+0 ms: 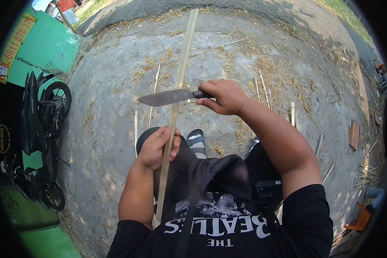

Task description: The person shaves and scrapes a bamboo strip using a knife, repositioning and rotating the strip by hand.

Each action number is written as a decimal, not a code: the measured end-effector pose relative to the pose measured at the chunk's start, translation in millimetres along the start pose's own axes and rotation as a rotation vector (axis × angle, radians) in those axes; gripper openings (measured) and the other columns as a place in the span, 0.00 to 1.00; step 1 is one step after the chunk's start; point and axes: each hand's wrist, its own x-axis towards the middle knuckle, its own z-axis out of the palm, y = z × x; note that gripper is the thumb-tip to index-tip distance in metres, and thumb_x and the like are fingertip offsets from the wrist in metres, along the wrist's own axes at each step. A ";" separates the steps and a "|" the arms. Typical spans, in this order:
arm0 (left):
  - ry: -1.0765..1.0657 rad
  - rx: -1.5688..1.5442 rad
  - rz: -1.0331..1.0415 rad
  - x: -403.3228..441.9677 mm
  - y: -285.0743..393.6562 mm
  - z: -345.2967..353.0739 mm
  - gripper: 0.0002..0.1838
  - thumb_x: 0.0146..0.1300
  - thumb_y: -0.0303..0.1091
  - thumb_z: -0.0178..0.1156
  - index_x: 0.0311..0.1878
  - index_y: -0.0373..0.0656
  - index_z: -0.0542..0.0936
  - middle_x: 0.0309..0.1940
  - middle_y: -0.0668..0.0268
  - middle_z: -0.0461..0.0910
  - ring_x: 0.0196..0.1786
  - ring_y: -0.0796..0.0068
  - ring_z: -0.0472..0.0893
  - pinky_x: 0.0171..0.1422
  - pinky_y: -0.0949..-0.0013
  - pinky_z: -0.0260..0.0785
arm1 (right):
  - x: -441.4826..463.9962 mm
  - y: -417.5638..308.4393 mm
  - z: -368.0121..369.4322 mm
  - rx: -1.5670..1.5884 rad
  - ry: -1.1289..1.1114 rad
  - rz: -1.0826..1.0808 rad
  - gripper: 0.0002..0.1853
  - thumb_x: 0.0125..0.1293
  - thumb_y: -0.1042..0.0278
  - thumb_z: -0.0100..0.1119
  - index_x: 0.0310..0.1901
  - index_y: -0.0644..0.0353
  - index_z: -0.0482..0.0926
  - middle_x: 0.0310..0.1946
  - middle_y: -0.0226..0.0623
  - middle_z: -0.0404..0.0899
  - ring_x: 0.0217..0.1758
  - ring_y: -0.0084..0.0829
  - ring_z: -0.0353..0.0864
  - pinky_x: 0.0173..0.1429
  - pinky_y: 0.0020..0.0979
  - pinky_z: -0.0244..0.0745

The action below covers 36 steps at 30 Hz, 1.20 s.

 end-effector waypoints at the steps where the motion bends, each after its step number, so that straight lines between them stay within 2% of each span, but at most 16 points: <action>1: 0.010 -0.008 -0.005 0.1 1.8 0.7 0.20 0.86 0.48 0.45 0.59 0.39 0.74 0.31 0.68 0.74 0.25 0.76 0.74 0.28 0.73 0.68 | 0.5 -0.5 2.9 0.018 -0.009 -0.008 0.18 0.72 0.48 0.64 0.49 0.56 0.79 0.37 0.42 0.83 0.41 0.51 0.85 0.42 0.48 0.78; 6: 0.024 -0.085 -0.046 5.6 0.6 -1.4 0.18 0.86 0.48 0.45 0.57 0.41 0.74 0.29 0.70 0.71 0.22 0.82 0.67 0.25 0.77 0.61 | 2.0 -9.8 10.5 0.062 -0.073 -0.035 0.20 0.76 0.43 0.57 0.50 0.54 0.77 0.39 0.43 0.83 0.44 0.52 0.85 0.46 0.51 0.79; 12: 0.063 0.024 -0.074 11.4 -6.7 7.8 0.17 0.86 0.48 0.45 0.53 0.44 0.73 0.27 0.73 0.66 0.21 0.86 0.61 0.23 0.79 0.56 | 3.0 -15.2 13.8 0.013 -0.147 0.015 0.22 0.75 0.41 0.57 0.45 0.54 0.76 0.34 0.44 0.82 0.40 0.55 0.84 0.43 0.53 0.77; 15: 0.074 0.049 -0.075 14.0 -7.5 10.0 0.17 0.86 0.48 0.46 0.52 0.44 0.73 0.26 0.74 0.65 0.20 0.86 0.61 0.23 0.80 0.55 | 4.8 -7.8 19.5 0.004 -0.145 0.038 0.20 0.74 0.43 0.61 0.45 0.55 0.78 0.34 0.44 0.82 0.38 0.54 0.84 0.40 0.51 0.77; 23: 0.049 0.008 -0.048 14.0 -8.2 1.6 0.18 0.85 0.50 0.47 0.52 0.43 0.74 0.26 0.74 0.66 0.21 0.86 0.61 0.24 0.79 0.55 | 0.3 -11.9 20.2 -0.008 -0.135 -0.038 0.19 0.71 0.44 0.64 0.41 0.54 0.78 0.31 0.42 0.81 0.36 0.52 0.84 0.37 0.50 0.76; 27: 0.107 0.000 -0.045 14.8 -4.8 7.2 0.17 0.86 0.49 0.47 0.52 0.43 0.73 0.25 0.75 0.64 0.20 0.87 0.60 0.22 0.80 0.54 | 1.4 -13.2 23.2 -0.010 -0.101 -0.022 0.19 0.71 0.44 0.65 0.41 0.53 0.78 0.28 0.42 0.81 0.34 0.52 0.84 0.36 0.50 0.76; 30: 0.110 -0.016 -0.045 14.0 -2.3 8.9 0.17 0.86 0.48 0.47 0.51 0.43 0.73 0.25 0.75 0.64 0.19 0.87 0.60 0.22 0.80 0.54 | -0.8 -16.8 16.4 0.002 -0.095 -0.104 0.19 0.71 0.45 0.65 0.41 0.54 0.77 0.27 0.42 0.80 0.32 0.53 0.83 0.35 0.50 0.75; 36: 0.048 -0.107 -0.008 12.5 -4.7 -4.1 0.17 0.86 0.49 0.46 0.51 0.44 0.73 0.24 0.75 0.64 0.18 0.87 0.59 0.20 0.80 0.53 | 1.1 2.3 10.2 0.001 -0.085 0.100 0.22 0.72 0.41 0.62 0.40 0.55 0.76 0.27 0.46 0.82 0.34 0.57 0.84 0.37 0.54 0.75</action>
